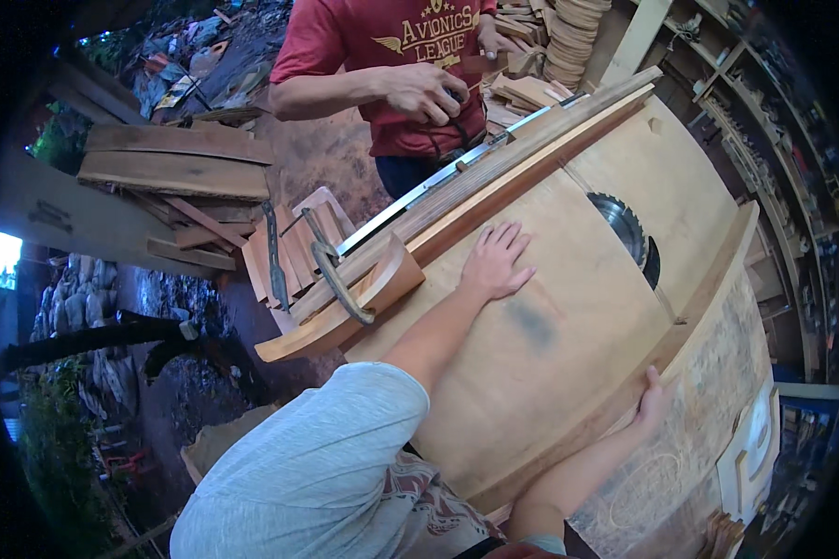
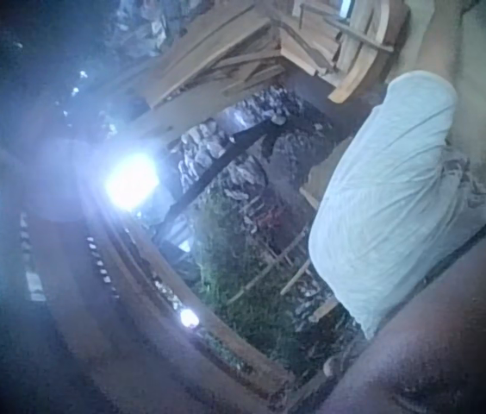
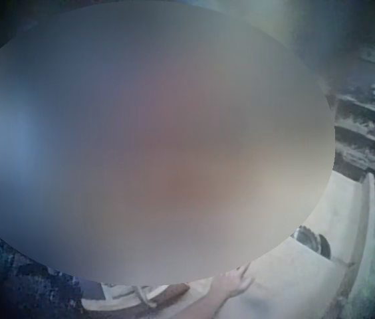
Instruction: The person uses a table saw with a sled to cut a curved wooden piece, then measures a wooden component with a tape measure and secures it with a C-clamp.
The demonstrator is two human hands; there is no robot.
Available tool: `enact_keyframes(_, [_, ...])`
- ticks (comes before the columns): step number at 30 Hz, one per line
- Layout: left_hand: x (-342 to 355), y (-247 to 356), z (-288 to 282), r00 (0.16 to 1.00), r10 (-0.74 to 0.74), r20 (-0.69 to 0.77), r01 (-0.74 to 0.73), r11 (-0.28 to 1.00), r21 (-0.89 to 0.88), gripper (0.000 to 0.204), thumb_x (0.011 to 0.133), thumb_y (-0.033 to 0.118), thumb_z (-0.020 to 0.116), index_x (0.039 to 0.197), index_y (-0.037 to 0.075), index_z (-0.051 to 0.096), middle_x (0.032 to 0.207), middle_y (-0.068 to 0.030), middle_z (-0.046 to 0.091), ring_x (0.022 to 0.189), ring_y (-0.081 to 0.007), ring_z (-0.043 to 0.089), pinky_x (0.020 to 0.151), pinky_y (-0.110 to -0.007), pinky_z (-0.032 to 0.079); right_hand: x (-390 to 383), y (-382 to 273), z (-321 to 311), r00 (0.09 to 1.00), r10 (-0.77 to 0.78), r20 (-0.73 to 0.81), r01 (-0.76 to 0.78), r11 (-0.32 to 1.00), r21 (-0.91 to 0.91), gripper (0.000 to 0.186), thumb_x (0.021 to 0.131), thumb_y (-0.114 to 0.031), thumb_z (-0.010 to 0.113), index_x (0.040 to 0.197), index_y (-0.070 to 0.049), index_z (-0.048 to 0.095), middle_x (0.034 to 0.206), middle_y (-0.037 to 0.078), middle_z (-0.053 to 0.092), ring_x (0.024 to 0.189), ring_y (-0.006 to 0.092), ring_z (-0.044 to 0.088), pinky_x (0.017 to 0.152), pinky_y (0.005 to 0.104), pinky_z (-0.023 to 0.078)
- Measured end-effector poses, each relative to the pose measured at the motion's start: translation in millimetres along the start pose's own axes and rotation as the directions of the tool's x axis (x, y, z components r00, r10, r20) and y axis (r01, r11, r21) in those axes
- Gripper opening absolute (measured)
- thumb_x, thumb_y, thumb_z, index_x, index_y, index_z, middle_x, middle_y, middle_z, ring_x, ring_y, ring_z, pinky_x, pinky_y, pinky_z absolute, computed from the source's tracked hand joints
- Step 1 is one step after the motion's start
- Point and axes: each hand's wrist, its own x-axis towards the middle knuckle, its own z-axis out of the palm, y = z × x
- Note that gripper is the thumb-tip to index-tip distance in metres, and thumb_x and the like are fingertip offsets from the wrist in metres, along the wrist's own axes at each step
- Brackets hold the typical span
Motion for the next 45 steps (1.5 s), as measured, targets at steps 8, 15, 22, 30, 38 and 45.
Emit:
enact_keyframes(8, [1,2,0,1.0,-0.013,0.006,0.013,1.0,-0.008,0.064,0.089,0.049,0.066,0.14,0.011,0.058,0.153,-0.0153,0.048,0.145,-0.0314,0.04,0.123,-0.052,0.027,-11,-19,2,0.999,-0.024,-0.033,0.02,0.993,-0.119,0.086,0.088,-0.019,0.072,0.159,0.002,0.029,0.157,0.025,0.043,0.142,0.0348,0.045,0.12,0.0376,0.031])
enact_keyframes(15, [1,2,-1,1.0,-0.016,0.01,0.016,1.0,-0.016,0.062,0.088,0.047,0.068,0.137,0.011,0.059,0.151,-0.0161,0.049,0.144,-0.0323,0.041,0.122,-0.052,0.028,-11,-21,2,1.0,-0.01,-0.005,0.01,0.999,-0.047,0.085,0.088,-0.015,0.072,0.159,0.002,0.029,0.16,0.023,0.039,0.144,0.0336,0.042,0.12,0.0382,0.031])
enact_keyframes(22, [1,3,-1,1.0,0.003,-0.027,-0.004,1.0,-0.008,0.062,0.088,0.046,0.068,0.137,0.01,0.059,0.15,-0.0165,0.05,0.143,-0.0328,0.042,0.121,-0.052,0.029,-6,-11,3,1.0,0.017,0.015,-0.018,0.997,0.079,0.085,0.087,-0.009,0.072,0.16,0.0,0.028,0.16,0.022,0.039,0.144,0.033,0.042,0.12,0.0384,0.03])
enact_keyframes(30, [1,2,-1,1.0,-0.001,-0.01,0.001,1.0,-0.01,0.063,0.088,0.047,0.068,0.138,0.011,0.058,0.15,-0.0162,0.049,0.143,-0.0335,0.042,0.121,-0.052,0.029,-5,-10,2,1.0,-0.01,0.02,0.009,0.999,0.043,0.085,0.088,-0.011,0.072,0.16,0.001,0.027,0.16,0.023,0.039,0.145,0.0335,0.041,0.12,0.0383,0.03])
enact_keyframes(38, [2,2,-1,1.0,-0.001,0.002,0.001,1.0,-0.008,0.064,0.087,0.048,0.068,0.138,0.011,0.058,0.15,-0.016,0.049,0.143,-0.0336,0.041,0.121,-0.052,0.029,-10,-17,3,0.999,0.039,-0.009,-0.039,0.999,0.02,0.086,0.089,-0.013,0.072,0.159,0.003,0.026,0.159,0.023,0.04,0.144,0.0339,0.043,0.12,0.0386,0.03])
enact_keyframes(45, [2,3,-4,1.0,-0.003,0.024,0.003,1.0,0.01,0.064,0.089,0.048,0.066,0.14,0.01,0.057,0.151,-0.0175,0.049,0.144,-0.0324,0.041,0.122,-0.051,0.028,-9,-17,5,0.999,0.03,0.033,-0.035,0.988,0.148,0.081,0.089,-0.006,0.07,0.159,-0.001,0.029,0.156,0.021,0.044,0.14,0.0322,0.046,0.118,0.039,0.033])
